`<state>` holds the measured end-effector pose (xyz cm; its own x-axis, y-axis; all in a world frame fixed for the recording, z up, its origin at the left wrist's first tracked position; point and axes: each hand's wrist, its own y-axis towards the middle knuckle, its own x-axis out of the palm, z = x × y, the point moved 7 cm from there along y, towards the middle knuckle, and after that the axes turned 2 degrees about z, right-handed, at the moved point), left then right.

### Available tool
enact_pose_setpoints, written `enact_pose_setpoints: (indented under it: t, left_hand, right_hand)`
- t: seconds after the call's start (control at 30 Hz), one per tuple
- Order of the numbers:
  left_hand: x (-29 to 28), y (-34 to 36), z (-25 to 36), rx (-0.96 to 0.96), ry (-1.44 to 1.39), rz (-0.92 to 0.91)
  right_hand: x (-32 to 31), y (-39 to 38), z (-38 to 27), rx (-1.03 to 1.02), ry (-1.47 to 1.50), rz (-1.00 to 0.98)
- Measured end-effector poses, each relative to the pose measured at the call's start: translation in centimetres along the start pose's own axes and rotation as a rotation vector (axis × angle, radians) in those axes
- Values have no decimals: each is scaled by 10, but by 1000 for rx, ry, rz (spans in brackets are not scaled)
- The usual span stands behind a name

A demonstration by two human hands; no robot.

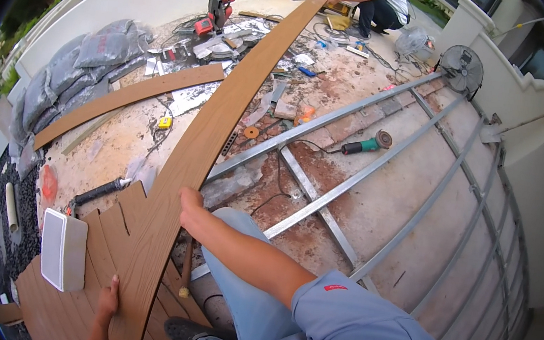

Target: The person holds a long deck board steady while a second person uses an angle grinder to cut out a section; they then lift and carry the board across the metal framing.

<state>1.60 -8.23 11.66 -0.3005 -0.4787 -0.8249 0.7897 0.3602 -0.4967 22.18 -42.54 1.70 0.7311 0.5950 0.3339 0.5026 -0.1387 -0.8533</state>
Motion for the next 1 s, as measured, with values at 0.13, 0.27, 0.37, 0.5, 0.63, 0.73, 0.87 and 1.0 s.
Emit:
enact_pose_setpoints:
  t: [0.13, 0.27, 0.37, 0.5, 0.63, 0.73, 0.87, 1.0]
  left_hand:
    - [6, 9, -35, -31, 4, 16]
    - [18, -3, 18, 17, 51, -14]
    - [22, -6, 22, 65, 18, -35]
    - [18, -3, -14, 13, 26, -18]
    - [37, 11, 9, 71, -64, -16]
    - [46, 26, 11, 42, 21, 64]
    - [6, -22, -46, -69, 25, 57]
    - [36, 8, 18, 39, 19, -16]
  right_hand:
    - [-6, -29, 0, -62, -122, -8]
    - [-28, -6, -15, -120, -163, 74]
    - [-31, -6, -18, -175, -236, 120]
    - [-15, -22, -3, -152, -400, 49]
    - [-36, 15, -16, -193, -317, 214]
    - [-49, 38, -23, -136, -208, 191]
    - [1, -21, 38, -84, -365, 73]
    - [-38, 68, -4, -152, -233, 143]
